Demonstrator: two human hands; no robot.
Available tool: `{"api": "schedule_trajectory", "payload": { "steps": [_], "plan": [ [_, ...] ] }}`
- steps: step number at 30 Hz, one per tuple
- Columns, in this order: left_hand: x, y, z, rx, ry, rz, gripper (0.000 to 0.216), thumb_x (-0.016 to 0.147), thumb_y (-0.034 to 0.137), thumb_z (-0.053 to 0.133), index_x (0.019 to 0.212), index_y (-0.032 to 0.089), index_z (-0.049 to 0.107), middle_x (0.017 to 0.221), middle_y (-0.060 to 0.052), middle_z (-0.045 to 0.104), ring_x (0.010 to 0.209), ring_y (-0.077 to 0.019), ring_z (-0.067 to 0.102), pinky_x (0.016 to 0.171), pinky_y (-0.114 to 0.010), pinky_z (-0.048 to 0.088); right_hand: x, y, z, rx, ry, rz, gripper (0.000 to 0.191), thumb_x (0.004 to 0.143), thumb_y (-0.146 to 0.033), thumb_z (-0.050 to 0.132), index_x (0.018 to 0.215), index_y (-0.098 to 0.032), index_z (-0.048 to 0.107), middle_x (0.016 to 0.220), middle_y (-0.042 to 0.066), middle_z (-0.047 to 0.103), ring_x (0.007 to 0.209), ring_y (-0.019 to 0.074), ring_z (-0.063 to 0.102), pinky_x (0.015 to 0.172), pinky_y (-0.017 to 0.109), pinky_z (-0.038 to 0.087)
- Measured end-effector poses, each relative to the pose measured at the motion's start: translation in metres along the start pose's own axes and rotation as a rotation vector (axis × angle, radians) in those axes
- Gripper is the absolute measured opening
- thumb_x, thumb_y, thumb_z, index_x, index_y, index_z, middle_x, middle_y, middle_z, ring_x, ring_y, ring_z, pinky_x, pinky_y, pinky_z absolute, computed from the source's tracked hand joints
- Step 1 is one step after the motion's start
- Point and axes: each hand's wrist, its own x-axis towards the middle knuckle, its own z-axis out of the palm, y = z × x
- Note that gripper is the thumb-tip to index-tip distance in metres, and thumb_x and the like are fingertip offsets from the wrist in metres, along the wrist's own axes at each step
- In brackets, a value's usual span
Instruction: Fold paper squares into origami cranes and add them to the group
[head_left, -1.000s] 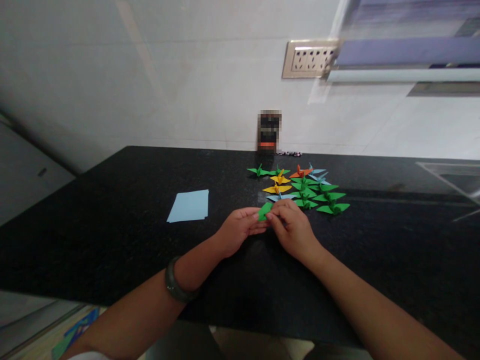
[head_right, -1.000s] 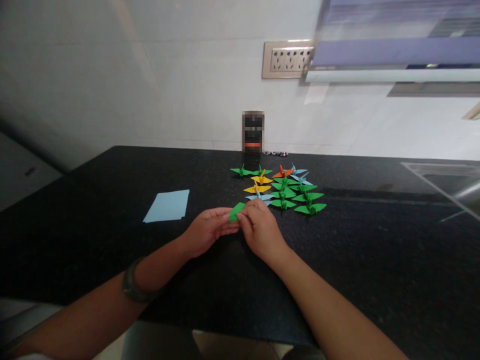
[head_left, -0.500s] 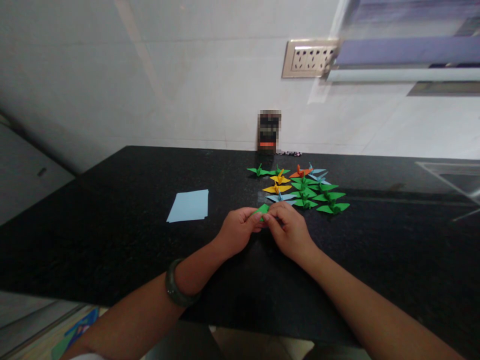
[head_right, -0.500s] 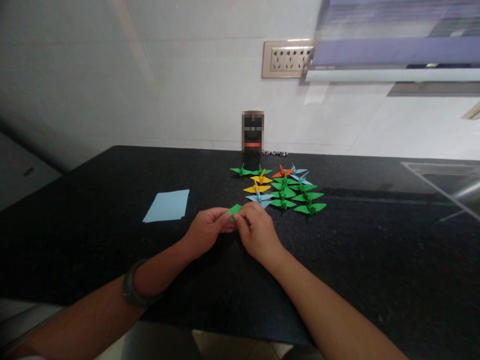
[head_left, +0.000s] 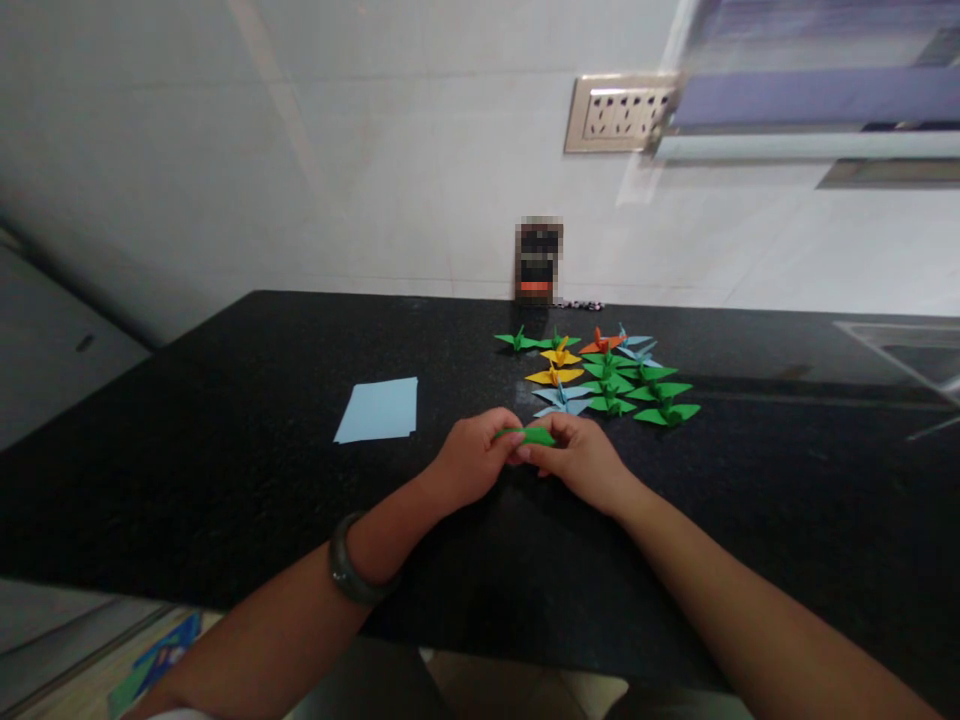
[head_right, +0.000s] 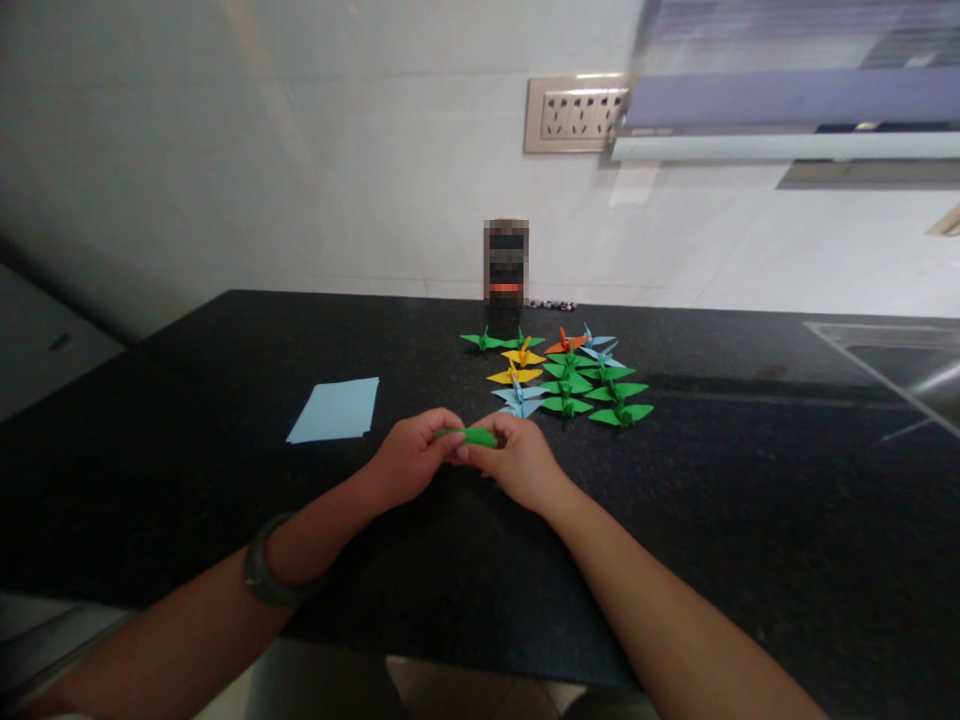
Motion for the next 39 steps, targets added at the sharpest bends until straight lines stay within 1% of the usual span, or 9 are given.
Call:
{"api": "schedule_trajectory", "payload": {
  "steps": [4,12,18,22,26,28,30,33,39],
  "plan": [
    [0.0,0.0,-0.004,0.116,-0.045,0.08,0.012,0.077,0.028,0.053,0.073,0.02,0.062,0.062,0.001,0.061,0.058,-0.0122,0.054,0.057,-0.023,0.037,-0.001,-0.003,0.0,-0.008,-0.084,0.087,0.024,0.063,-0.034,0.067,0.06,-0.014,0.054,0.05,-0.006,0.049,0.042,0.0055,0.044,0.042,0.019,0.038],
    [0.006,-0.005,0.005,-0.389,0.134,-0.14,0.028,0.067,0.041,0.063,0.065,0.014,0.056,0.052,0.002,0.053,0.048,-0.0087,0.047,0.048,-0.021,0.034,-0.002,-0.015,0.013,0.006,0.142,0.035,0.024,0.062,-0.034,0.067,0.056,-0.016,0.054,0.045,-0.004,0.051,0.04,0.007,0.045,0.039,0.019,0.035],
    [0.004,0.0,0.0,-0.328,0.198,-0.109,0.035,0.072,0.043,0.059,0.051,0.014,0.054,0.046,0.004,0.044,0.047,-0.0068,0.037,0.047,-0.021,0.029,-0.003,-0.011,0.012,0.145,-0.072,0.046,0.038,0.072,-0.051,0.055,0.063,-0.014,0.058,0.055,0.001,0.059,0.041,0.0068,0.046,0.042,0.02,0.038],
    [0.004,0.002,0.0,-0.374,0.183,-0.132,0.041,0.074,0.045,0.055,0.048,0.015,0.05,0.044,0.003,0.044,0.044,-0.0068,0.036,0.046,-0.022,0.028,-0.005,-0.012,0.011,0.083,-0.057,-0.007,0.039,0.077,-0.048,0.05,0.059,-0.015,0.057,0.05,-0.001,0.055,0.038,0.0068,0.042,0.04,0.02,0.034],
    [0.005,0.003,0.005,-0.608,0.141,-0.209,0.038,0.07,0.05,0.058,0.059,0.013,0.056,0.052,0.001,0.053,0.049,-0.0081,0.047,0.051,-0.022,0.038,-0.006,-0.012,0.011,-0.066,0.157,-0.106,0.038,0.082,-0.044,0.045,0.06,-0.016,0.059,0.047,-0.001,0.052,0.042,0.0099,0.047,0.044,0.022,0.038],
    [0.005,0.002,0.007,-0.679,0.118,-0.252,0.033,0.064,0.045,0.067,0.072,0.013,0.062,0.062,-0.001,0.059,0.056,-0.0093,0.053,0.057,-0.023,0.043,-0.007,-0.012,0.011,-0.215,0.245,-0.241,0.033,0.084,-0.038,0.045,0.066,-0.017,0.063,0.053,0.0,0.055,0.051,0.0121,0.052,0.052,0.024,0.042],
    [0.005,-0.001,0.007,-0.715,0.124,-0.269,0.033,0.06,0.039,0.071,0.079,0.012,0.064,0.068,-0.002,0.062,0.061,-0.01,0.055,0.061,-0.023,0.045,-0.007,-0.011,0.012,-0.359,0.285,-0.416,0.023,0.084,-0.03,0.046,0.083,-0.021,0.067,0.065,0.001,0.06,0.062,0.0141,0.055,0.061,0.027,0.045],
    [0.005,-0.006,0.007,-0.768,0.119,-0.251,0.028,0.063,0.036,0.07,0.077,0.012,0.065,0.07,-0.003,0.063,0.064,-0.0103,0.057,0.063,-0.023,0.045,-0.009,-0.009,0.013,-0.527,0.326,-0.615,0.029,0.085,-0.022,0.045,0.109,-0.023,0.061,0.071,0.003,0.059,0.067,0.0146,0.055,0.063,0.027,0.046],
    [0.0,0.003,0.014,-0.92,-0.061,-0.164,0.024,0.072,0.027,0.064,0.092,0.014,0.067,0.086,-0.005,0.067,0.08,-0.013,0.06,0.082,-0.028,0.043,-0.008,-0.003,0.009,-0.864,0.387,-0.615,0.038,0.084,-0.017,0.039,0.119,-0.015,0.055,0.069,0.005,0.05,0.061,0.0159,0.049,0.057,0.028,0.045]
  ]
}}
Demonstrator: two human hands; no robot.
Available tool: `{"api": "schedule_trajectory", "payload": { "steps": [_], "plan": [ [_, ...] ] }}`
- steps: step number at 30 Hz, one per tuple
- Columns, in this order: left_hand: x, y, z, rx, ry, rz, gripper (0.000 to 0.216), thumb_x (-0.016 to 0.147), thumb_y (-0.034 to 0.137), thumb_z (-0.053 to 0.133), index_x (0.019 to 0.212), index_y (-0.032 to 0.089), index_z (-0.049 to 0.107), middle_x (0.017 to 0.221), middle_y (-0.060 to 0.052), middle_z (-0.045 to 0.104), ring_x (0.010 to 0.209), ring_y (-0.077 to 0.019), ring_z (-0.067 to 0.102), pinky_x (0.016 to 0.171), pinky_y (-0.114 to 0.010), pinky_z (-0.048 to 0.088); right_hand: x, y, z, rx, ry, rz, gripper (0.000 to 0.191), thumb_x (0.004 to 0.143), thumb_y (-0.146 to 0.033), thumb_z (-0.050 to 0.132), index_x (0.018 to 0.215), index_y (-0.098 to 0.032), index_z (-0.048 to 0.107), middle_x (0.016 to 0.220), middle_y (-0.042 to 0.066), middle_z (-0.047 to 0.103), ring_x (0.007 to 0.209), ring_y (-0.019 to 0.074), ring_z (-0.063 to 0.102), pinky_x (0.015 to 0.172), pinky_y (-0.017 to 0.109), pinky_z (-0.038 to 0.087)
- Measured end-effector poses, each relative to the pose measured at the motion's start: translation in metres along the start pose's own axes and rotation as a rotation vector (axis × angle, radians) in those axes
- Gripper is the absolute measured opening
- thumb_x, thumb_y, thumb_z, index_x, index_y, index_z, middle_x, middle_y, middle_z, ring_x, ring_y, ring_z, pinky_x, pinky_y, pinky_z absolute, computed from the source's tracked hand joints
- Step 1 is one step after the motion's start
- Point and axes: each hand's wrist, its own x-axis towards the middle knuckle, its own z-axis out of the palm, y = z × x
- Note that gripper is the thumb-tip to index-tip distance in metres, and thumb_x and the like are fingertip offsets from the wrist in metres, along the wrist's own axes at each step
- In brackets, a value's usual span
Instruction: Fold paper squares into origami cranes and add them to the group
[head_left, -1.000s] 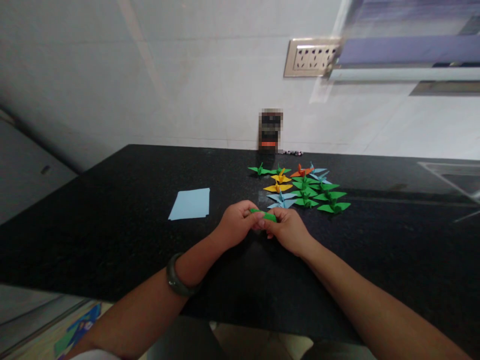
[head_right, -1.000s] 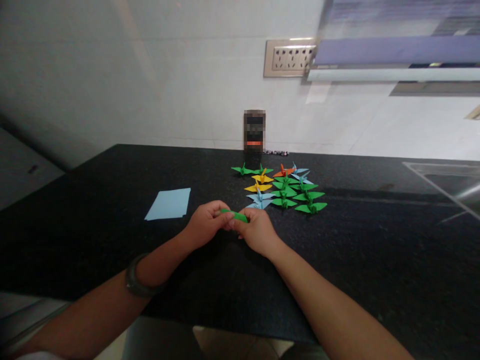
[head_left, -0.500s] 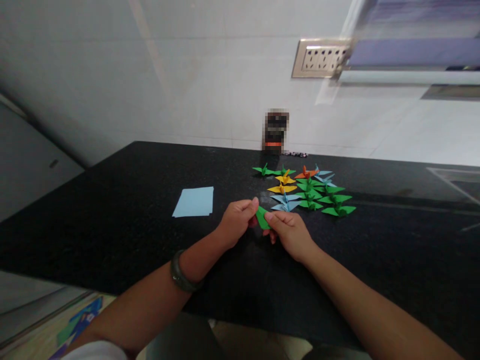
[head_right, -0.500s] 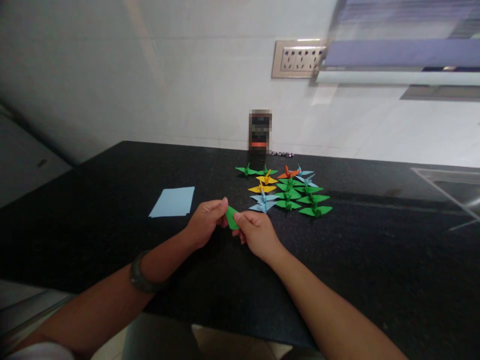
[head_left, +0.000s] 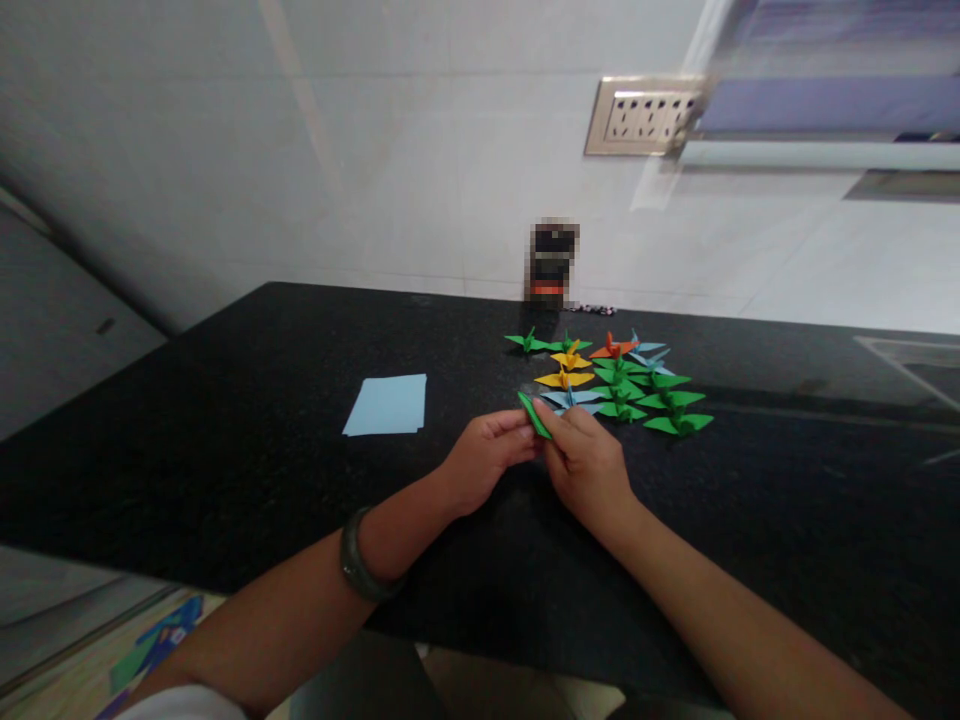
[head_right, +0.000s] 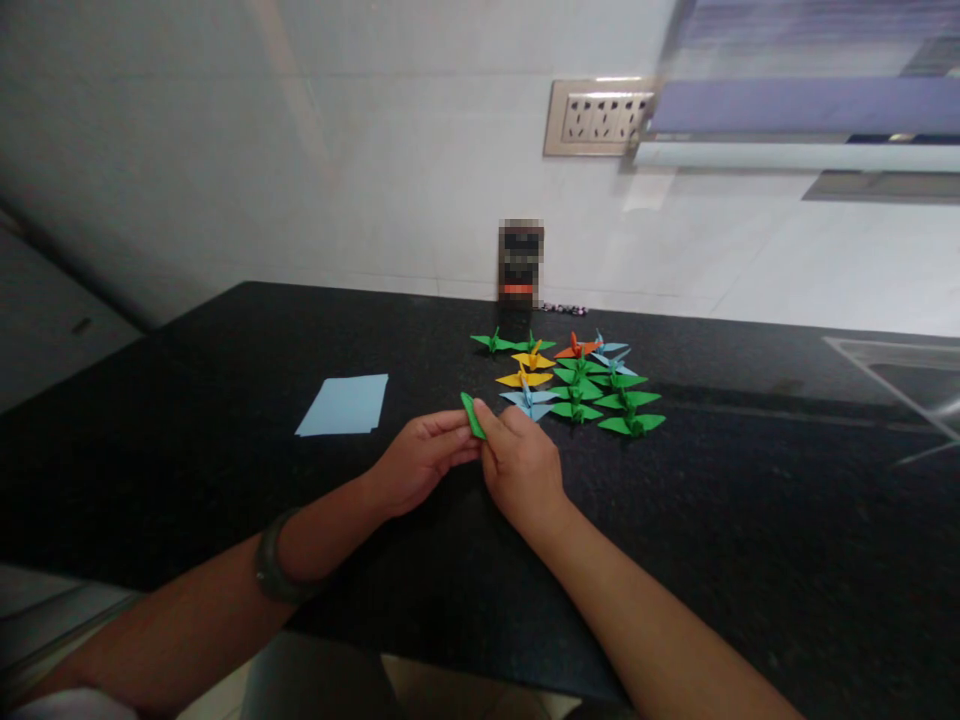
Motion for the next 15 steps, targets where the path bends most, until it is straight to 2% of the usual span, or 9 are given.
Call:
{"api": "schedule_trajectory", "payload": {
  "steps": [3,7,10,13,15],
  "plan": [
    [-0.002,0.002,0.004,-0.057,-0.082,0.018,0.024,0.076,0.026,0.06,0.096,0.015,0.066,0.088,-0.005,0.067,0.082,-0.0128,0.06,0.084,-0.028,0.042,0.001,0.0,-0.002,-0.061,-0.102,-0.01,0.043,0.081,-0.017,0.041,0.123,-0.012,0.05,0.075,0.008,0.051,0.068,0.0192,0.049,0.059,0.031,0.045],
    [0.001,0.003,-0.002,-0.081,-0.039,-0.001,0.024,0.074,0.027,0.062,0.093,0.013,0.065,0.085,-0.005,0.066,0.078,-0.0123,0.06,0.079,-0.026,0.044,0.002,-0.003,-0.004,0.02,-0.17,-0.038,0.048,0.078,-0.018,0.045,0.126,-0.011,0.046,0.082,0.009,0.052,0.076,0.0205,0.05,0.064,0.032,0.046],
    [0.004,0.0,-0.008,-0.097,-0.002,-0.029,0.024,0.071,0.026,0.065,0.09,0.012,0.065,0.082,-0.005,0.066,0.076,-0.0126,0.06,0.078,-0.028,0.045,0.001,-0.003,-0.005,0.219,-0.097,-0.014,0.04,0.08,-0.016,0.043,0.119,-0.013,0.051,0.077,0.006,0.052,0.072,0.0172,0.051,0.064,0.03,0.045],
    [0.005,-0.002,-0.009,-0.097,0.002,-0.086,0.026,0.07,0.027,0.066,0.091,0.013,0.064,0.084,-0.006,0.065,0.077,-0.014,0.06,0.077,-0.032,0.046,0.001,0.0,-0.005,0.323,0.039,0.117,0.027,0.082,-0.019,0.045,0.106,-0.015,0.056,0.071,0.002,0.05,0.064,0.0139,0.05,0.061,0.028,0.044],
    [0.004,-0.002,-0.009,-0.076,0.006,-0.118,0.027,0.069,0.028,0.067,0.092,0.014,0.064,0.085,-0.006,0.065,0.076,-0.0142,0.06,0.077,-0.032,0.046,0.002,0.002,-0.005,0.336,0.068,0.198,0.022,0.08,-0.022,0.051,0.1,-0.016,0.057,0.069,0.0,0.049,0.06,0.0127,0.049,0.057,0.027,0.044]
  ]
}}
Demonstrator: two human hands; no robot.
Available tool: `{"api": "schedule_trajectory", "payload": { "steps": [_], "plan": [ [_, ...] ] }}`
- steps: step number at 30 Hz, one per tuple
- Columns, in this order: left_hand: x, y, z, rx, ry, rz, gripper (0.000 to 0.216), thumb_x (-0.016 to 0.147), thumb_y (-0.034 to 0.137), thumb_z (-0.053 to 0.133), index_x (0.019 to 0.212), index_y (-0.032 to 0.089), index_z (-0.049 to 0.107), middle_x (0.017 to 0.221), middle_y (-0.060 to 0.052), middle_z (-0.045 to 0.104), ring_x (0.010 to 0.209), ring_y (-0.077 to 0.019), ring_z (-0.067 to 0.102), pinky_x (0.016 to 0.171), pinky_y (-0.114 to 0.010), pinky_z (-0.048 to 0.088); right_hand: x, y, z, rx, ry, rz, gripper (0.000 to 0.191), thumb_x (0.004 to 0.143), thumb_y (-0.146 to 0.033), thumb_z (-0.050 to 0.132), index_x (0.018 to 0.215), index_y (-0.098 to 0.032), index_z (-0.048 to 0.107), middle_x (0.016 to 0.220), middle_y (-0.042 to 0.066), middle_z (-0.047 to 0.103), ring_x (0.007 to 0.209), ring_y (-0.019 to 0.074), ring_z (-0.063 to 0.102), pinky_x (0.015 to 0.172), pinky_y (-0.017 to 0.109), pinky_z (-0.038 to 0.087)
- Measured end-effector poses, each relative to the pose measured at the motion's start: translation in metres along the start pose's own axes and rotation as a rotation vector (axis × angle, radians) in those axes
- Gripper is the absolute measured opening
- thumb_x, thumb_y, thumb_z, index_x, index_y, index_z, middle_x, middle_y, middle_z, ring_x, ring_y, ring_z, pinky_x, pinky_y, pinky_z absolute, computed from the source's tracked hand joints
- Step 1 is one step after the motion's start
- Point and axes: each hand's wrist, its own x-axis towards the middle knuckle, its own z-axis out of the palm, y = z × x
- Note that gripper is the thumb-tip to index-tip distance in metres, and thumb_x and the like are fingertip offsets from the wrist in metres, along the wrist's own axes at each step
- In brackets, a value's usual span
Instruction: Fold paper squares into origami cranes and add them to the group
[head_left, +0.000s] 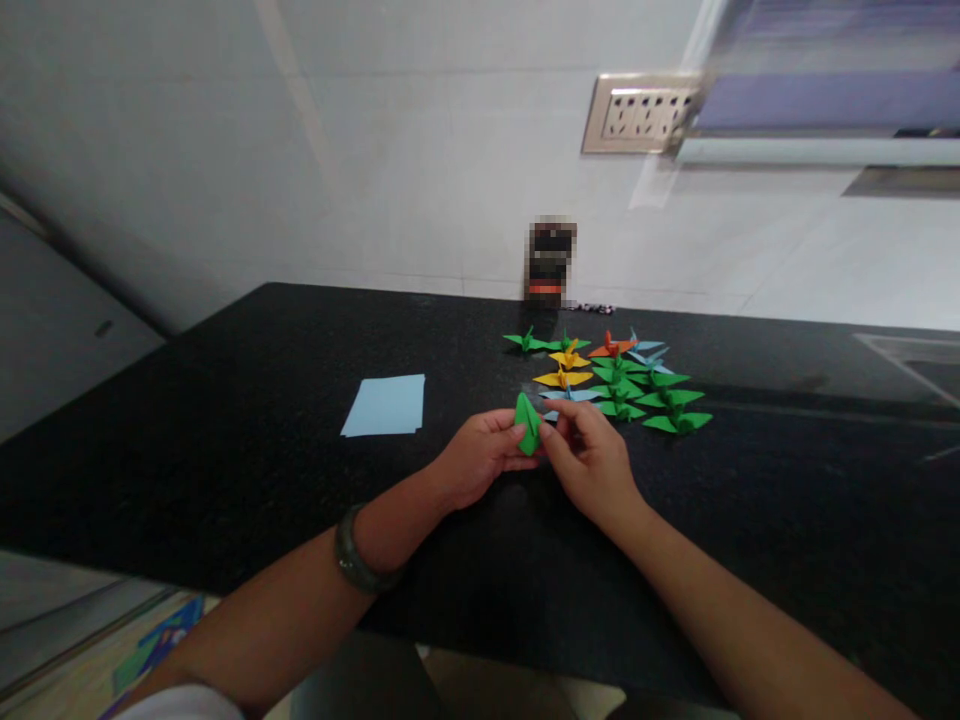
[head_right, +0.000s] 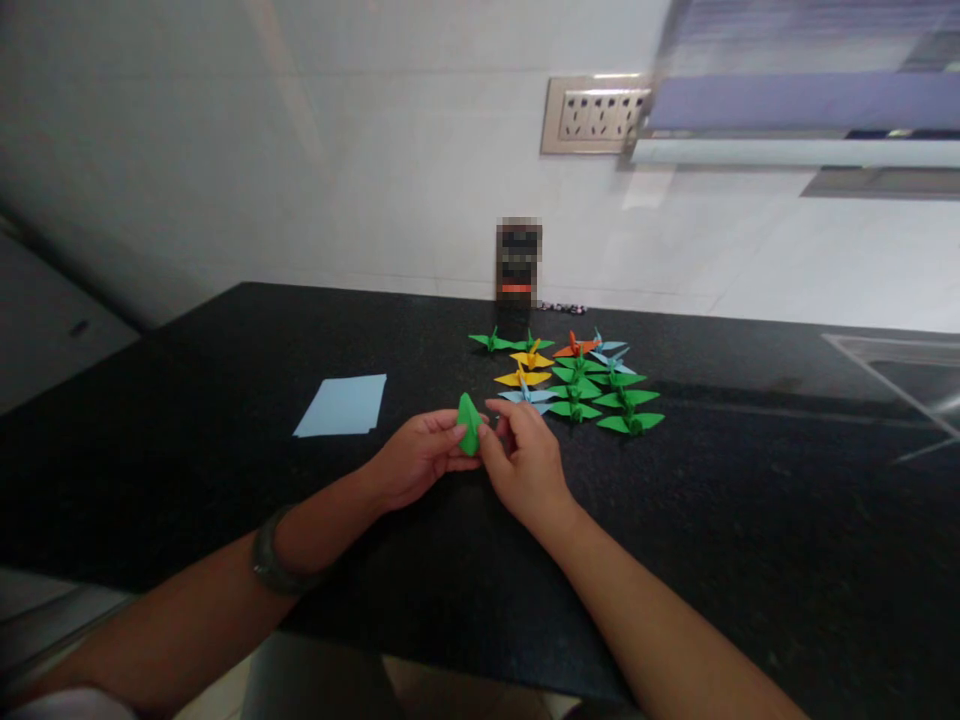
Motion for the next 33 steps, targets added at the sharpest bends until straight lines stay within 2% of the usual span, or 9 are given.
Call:
{"api": "schedule_trajectory", "payload": {
  "steps": [3,11,15,19,22,27,30,33],
  "plan": [
    [-0.001,0.0005,0.0018,0.025,-0.003,-0.011,0.027,0.069,0.028,0.066,0.091,0.013,0.065,0.087,-0.007,0.065,0.078,-0.0144,0.06,0.078,-0.032,0.045,0.0011,0.002,0.0008,0.007,-0.025,0.019,0.02,0.076,-0.022,0.056,0.096,-0.017,0.058,0.069,0.0,0.049,0.06,0.0123,0.049,0.054,0.025,0.043],
    [-0.0005,0.0004,-0.0003,0.138,0.008,-0.01,0.03,0.07,0.036,0.065,0.085,0.01,0.065,0.083,-0.006,0.064,0.076,-0.0134,0.058,0.077,-0.031,0.045,0.0013,0.0017,0.0016,0.024,-0.07,-0.075,0.015,0.076,-0.015,0.055,0.09,-0.018,0.061,0.072,0.002,0.052,0.067,0.014,0.05,0.06,0.026,0.043],
    [0.0005,-0.0012,-0.0008,0.165,0.022,-0.022,0.03,0.069,0.038,0.065,0.081,0.01,0.064,0.076,-0.004,0.063,0.071,-0.0118,0.058,0.073,-0.028,0.046,0.0006,0.0007,0.0013,0.031,-0.086,-0.021,0.012,0.078,-0.019,0.054,0.088,-0.019,0.062,0.071,0.002,0.053,0.064,0.0131,0.05,0.057,0.025,0.042],
    [-0.0001,0.0011,0.0026,0.061,0.045,-0.047,0.032,0.075,0.043,0.057,0.081,0.011,0.063,0.071,-0.004,0.062,0.064,-0.0119,0.06,0.065,-0.026,0.049,-0.0003,0.0022,0.0012,0.034,-0.098,0.049,0.013,0.081,-0.024,0.052,0.086,-0.018,0.063,0.069,0.002,0.053,0.061,0.0122,0.05,0.056,0.025,0.042],
    [-0.0015,0.0044,0.0046,-0.006,0.042,-0.097,0.029,0.08,0.039,0.052,0.084,0.011,0.062,0.07,-0.005,0.063,0.062,-0.013,0.062,0.06,-0.026,0.049,-0.0002,0.0026,0.0011,0.053,-0.083,0.044,0.018,0.082,-0.023,0.05,0.094,-0.019,0.062,0.072,0.002,0.053,0.063,0.0129,0.051,0.058,0.026,0.044],
    [-0.0018,0.007,0.0027,-0.064,0.076,-0.101,0.022,0.081,0.032,0.054,0.086,0.012,0.061,0.078,-0.006,0.066,0.06,-0.0098,0.061,0.062,-0.025,0.05,0.0012,0.0009,-0.0001,0.083,-0.115,-0.066,0.039,0.075,-0.019,0.058,0.113,-0.021,0.056,0.077,0.002,0.052,0.067,0.0139,0.051,0.057,0.026,0.045],
    [-0.0008,0.0062,0.001,-0.034,0.104,-0.092,0.022,0.08,0.034,0.054,0.085,0.013,0.061,0.076,-0.005,0.066,0.061,-0.0106,0.062,0.059,-0.024,0.05,0.0014,0.0004,-0.0004,0.065,-0.094,-0.113,0.035,0.078,-0.017,0.053,0.112,-0.022,0.058,0.073,0.001,0.053,0.066,0.0136,0.051,0.059,0.026,0.045],
    [-0.0006,0.0039,0.0013,0.052,0.101,-0.069,0.028,0.077,0.04,0.057,0.085,0.013,0.061,0.072,-0.005,0.065,0.062,-0.0124,0.063,0.057,-0.023,0.049,0.0019,0.0016,-0.0001,0.037,-0.049,-0.085,0.027,0.082,-0.016,0.047,0.102,-0.02,0.064,0.069,0.002,0.056,0.065,0.0134,0.054,0.061,0.026,0.045]
  ]
}}
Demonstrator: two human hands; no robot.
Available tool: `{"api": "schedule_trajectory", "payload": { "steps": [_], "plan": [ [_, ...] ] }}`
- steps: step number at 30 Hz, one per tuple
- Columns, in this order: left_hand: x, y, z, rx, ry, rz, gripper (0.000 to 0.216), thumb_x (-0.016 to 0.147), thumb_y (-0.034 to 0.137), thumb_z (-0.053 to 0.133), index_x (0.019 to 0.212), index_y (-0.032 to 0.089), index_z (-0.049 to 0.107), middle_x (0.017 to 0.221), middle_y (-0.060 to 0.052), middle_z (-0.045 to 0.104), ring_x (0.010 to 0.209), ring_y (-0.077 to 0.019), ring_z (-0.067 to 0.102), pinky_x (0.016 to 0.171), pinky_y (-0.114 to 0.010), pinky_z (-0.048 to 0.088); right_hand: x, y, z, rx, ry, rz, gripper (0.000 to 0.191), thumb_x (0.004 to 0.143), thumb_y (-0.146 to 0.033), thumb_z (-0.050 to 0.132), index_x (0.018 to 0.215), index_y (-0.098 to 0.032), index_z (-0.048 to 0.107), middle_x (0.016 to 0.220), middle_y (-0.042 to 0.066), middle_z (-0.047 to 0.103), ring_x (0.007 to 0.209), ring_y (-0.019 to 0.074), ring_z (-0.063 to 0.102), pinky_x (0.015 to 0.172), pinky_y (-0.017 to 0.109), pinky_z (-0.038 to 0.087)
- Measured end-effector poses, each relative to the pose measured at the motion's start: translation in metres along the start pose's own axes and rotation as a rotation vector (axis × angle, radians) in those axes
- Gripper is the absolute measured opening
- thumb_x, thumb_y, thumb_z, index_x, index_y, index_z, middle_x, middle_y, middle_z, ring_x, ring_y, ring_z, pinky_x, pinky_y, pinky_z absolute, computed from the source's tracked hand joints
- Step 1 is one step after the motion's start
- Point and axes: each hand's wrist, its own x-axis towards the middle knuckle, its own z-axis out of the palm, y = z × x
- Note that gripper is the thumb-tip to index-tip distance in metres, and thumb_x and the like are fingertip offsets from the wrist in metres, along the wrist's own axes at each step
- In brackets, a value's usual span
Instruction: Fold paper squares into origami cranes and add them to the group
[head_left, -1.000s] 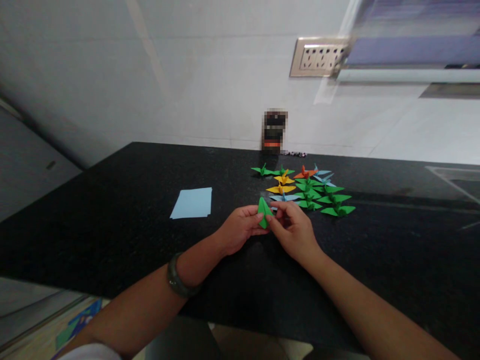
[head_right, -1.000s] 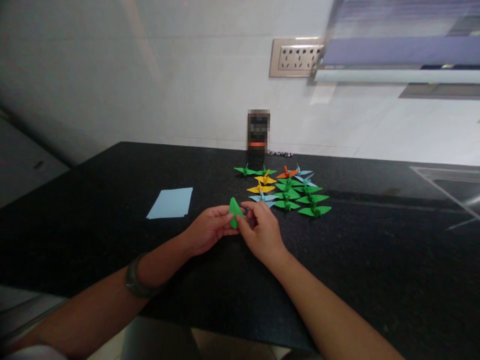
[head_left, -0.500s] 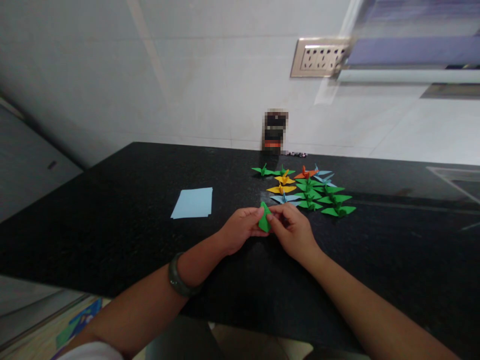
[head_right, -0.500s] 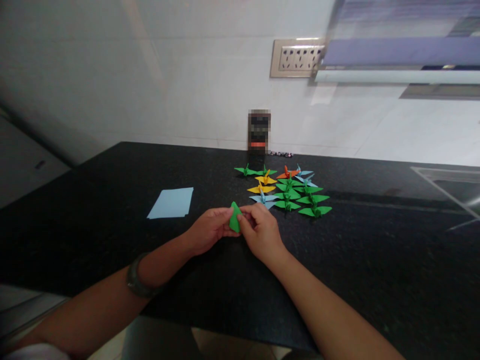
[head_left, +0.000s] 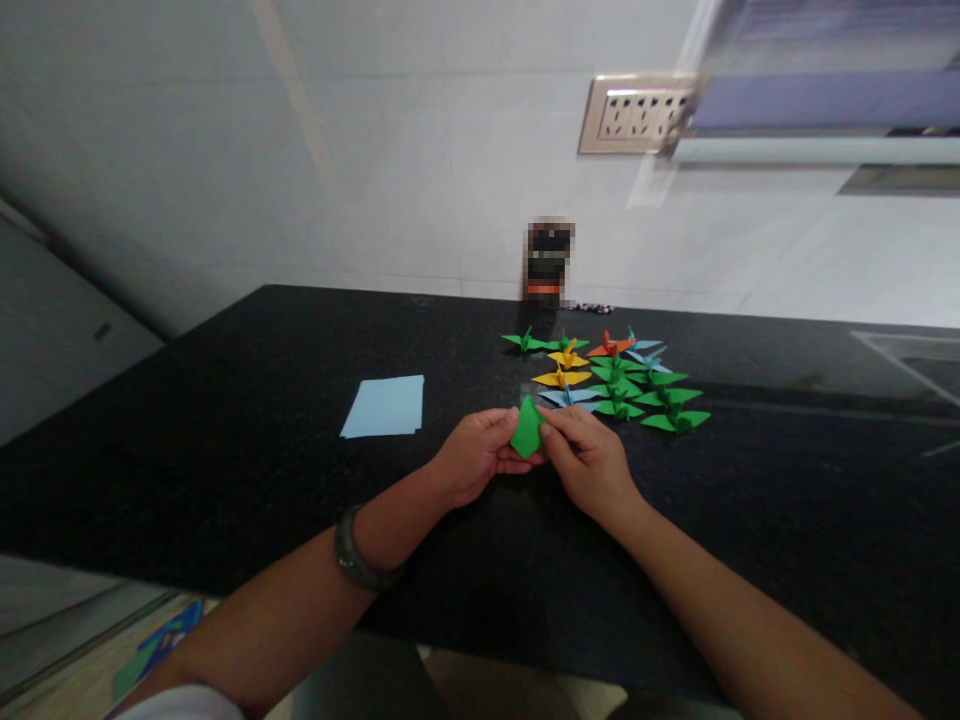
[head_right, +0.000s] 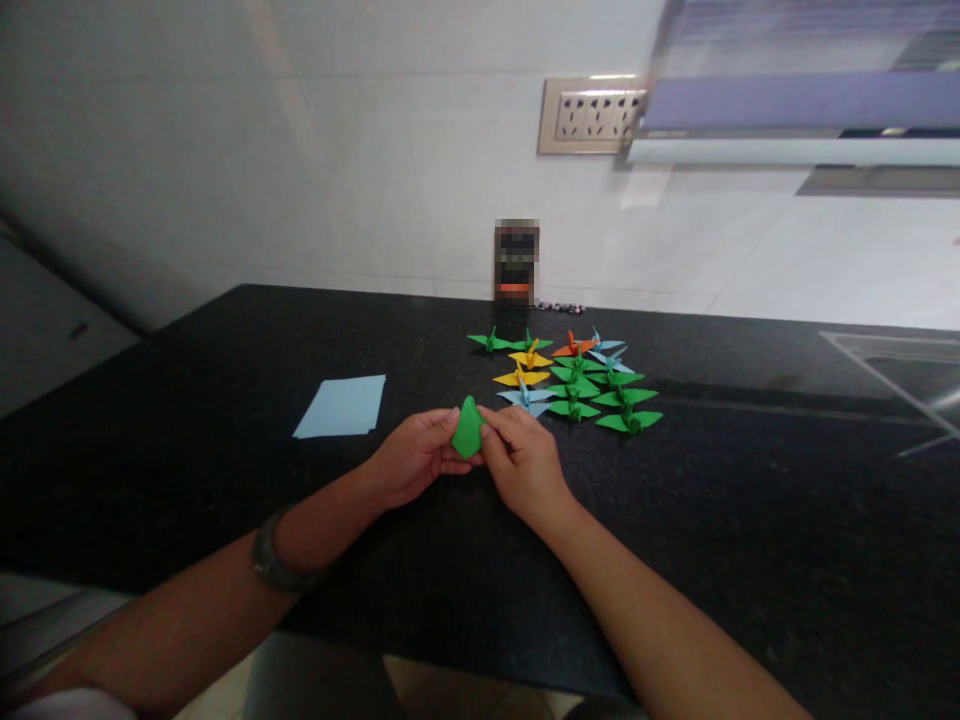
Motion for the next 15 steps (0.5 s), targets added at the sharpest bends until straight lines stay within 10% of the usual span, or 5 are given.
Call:
{"api": "schedule_trajectory", "payload": {
  "steps": [7,15],
  "plan": [
    [-0.0012,-0.0046,0.0061,0.229,-0.042,0.202,0.044,0.054,0.023,0.077,0.095,0.014,0.062,0.084,-0.004,0.067,0.079,-0.0142,0.062,0.073,-0.026,0.046,0.0016,0.0021,-0.001,-0.132,0.103,0.026,0.016,0.078,-0.017,0.052,0.083,-0.017,0.067,0.066,0.003,0.061,0.062,0.0133,0.055,0.059,0.025,0.044],
    [-0.0025,-0.0016,0.0054,0.145,0.021,0.131,0.035,0.071,0.041,0.062,0.09,0.011,0.063,0.081,-0.007,0.067,0.072,-0.0146,0.062,0.064,-0.025,0.048,-0.0006,0.0007,0.0003,0.025,0.102,0.219,0.014,0.078,-0.024,0.052,0.08,-0.018,0.064,0.067,0.002,0.061,0.058,0.0126,0.054,0.056,0.025,0.044]
  ]
}}
